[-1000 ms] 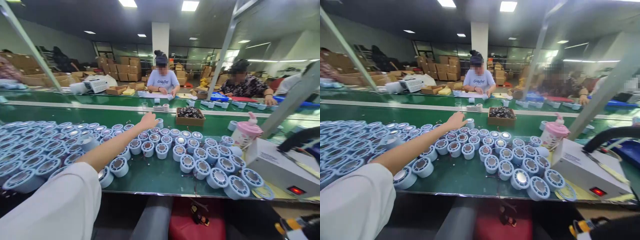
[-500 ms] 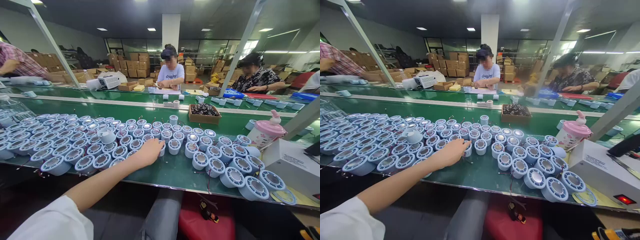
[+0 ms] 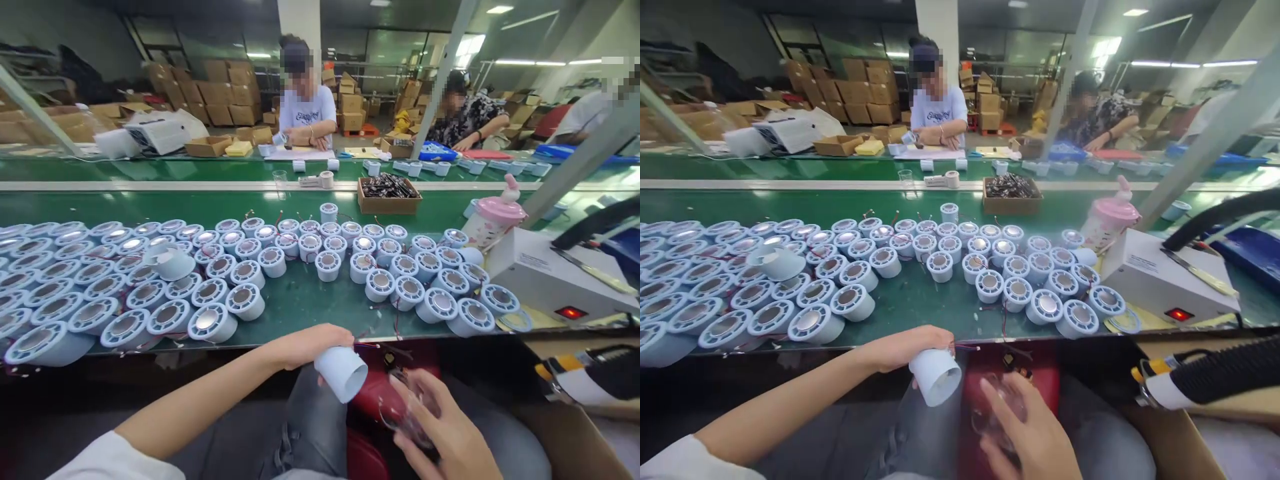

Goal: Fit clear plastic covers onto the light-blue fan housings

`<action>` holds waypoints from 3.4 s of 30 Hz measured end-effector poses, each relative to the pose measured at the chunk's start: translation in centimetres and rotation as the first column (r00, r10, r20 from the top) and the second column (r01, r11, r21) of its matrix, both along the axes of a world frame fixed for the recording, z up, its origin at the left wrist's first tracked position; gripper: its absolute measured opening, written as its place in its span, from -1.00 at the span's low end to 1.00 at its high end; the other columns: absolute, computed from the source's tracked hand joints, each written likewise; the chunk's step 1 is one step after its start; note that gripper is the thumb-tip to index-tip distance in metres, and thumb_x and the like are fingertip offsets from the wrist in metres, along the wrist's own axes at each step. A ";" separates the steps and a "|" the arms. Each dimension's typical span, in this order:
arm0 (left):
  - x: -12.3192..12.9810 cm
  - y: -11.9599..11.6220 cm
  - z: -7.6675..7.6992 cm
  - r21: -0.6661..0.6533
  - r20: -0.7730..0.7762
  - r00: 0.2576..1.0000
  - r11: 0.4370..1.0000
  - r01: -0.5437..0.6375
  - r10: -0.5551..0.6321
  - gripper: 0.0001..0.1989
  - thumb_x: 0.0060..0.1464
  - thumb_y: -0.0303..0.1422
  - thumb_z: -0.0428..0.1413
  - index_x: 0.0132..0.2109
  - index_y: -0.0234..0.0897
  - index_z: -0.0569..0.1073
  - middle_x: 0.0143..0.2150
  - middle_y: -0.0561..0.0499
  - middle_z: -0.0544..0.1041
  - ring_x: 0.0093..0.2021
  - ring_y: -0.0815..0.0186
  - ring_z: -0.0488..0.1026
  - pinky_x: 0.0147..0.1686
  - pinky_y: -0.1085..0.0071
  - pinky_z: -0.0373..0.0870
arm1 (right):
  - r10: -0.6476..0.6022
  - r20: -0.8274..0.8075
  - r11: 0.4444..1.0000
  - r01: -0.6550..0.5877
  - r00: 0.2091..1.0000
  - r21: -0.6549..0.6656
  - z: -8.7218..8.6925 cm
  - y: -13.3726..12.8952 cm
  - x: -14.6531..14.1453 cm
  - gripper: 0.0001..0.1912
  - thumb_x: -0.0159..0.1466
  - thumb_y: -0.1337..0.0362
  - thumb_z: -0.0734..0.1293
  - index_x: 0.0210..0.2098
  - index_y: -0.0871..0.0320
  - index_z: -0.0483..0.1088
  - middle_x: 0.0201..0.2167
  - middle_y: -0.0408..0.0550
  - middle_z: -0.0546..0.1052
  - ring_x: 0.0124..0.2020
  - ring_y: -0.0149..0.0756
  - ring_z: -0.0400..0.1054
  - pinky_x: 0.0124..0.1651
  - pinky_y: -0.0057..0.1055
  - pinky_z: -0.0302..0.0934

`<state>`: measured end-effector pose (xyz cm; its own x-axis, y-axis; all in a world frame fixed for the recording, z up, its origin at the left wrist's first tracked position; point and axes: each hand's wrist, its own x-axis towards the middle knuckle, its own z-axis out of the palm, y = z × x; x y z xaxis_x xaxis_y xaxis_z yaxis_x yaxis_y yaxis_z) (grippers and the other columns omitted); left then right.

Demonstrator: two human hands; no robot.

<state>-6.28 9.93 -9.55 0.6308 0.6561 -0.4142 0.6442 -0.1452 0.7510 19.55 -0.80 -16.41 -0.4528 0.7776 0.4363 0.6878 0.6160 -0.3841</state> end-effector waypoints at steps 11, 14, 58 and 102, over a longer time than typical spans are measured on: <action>3.3 -1.9 -0.8 0.154 0.174 0.982 0.987 0.049 -0.075 -0.79 0.08 -0.27 0.15 -0.13 -0.19 0.52 -0.16 -0.01 0.47 -0.13 0.24 0.41 -0.10 0.39 0.28 | -0.179 0.026 0.858 0.169 0.984 -0.486 2.9 1.7 -2.5 -0.73 0.10 0.52 0.36 -0.25 0.09 0.47 0.10 0.06 0.33 0.06 0.00 0.29 -0.02 -0.10 0.33; 3.0 -2.1 -1.9 0.180 0.233 0.972 0.982 -0.065 0.022 -0.56 -0.12 -0.15 0.31 -0.06 -0.14 0.51 -0.14 0.00 0.42 -0.13 0.22 0.40 -0.10 0.35 0.31 | -0.234 -0.207 0.758 0.045 0.950 -0.650 3.6 1.6 -2.4 -0.91 0.16 0.41 0.38 -0.43 0.12 0.41 -0.02 -0.03 0.36 0.01 -0.14 0.31 0.06 -0.23 0.24; 2.8 -3.8 -1.2 0.078 0.512 0.845 0.988 0.134 -0.155 -0.24 -0.09 -0.28 0.33 0.26 -0.06 0.27 0.27 -0.10 0.33 0.26 0.07 0.27 0.20 0.20 0.27 | -0.540 -0.651 0.508 -0.410 0.533 -0.757 3.6 -1.2 -0.4 -0.54 0.17 0.06 0.46 -0.04 0.06 0.28 -0.12 -0.03 0.49 -0.25 -0.29 0.40 -0.25 -0.41 0.31; 3.1 -3.9 -0.9 -0.326 0.558 0.825 0.938 0.117 0.091 -0.31 -0.03 -0.34 0.30 0.24 -0.09 0.27 0.16 -0.13 0.38 0.05 0.15 0.43 0.03 0.24 0.40 | -0.182 -0.614 0.858 -0.181 0.768 -0.481 2.1 -1.8 -0.2 -0.47 0.25 0.33 0.40 0.16 -0.14 0.29 0.21 -0.06 0.35 0.18 -0.15 0.27 0.13 -0.26 0.31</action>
<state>-3.19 6.01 -10.46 0.8265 0.5342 -0.1779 0.0987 0.1736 0.9799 19.40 -2.63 -14.27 -0.2210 0.9590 0.1774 0.1808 0.2190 -0.9588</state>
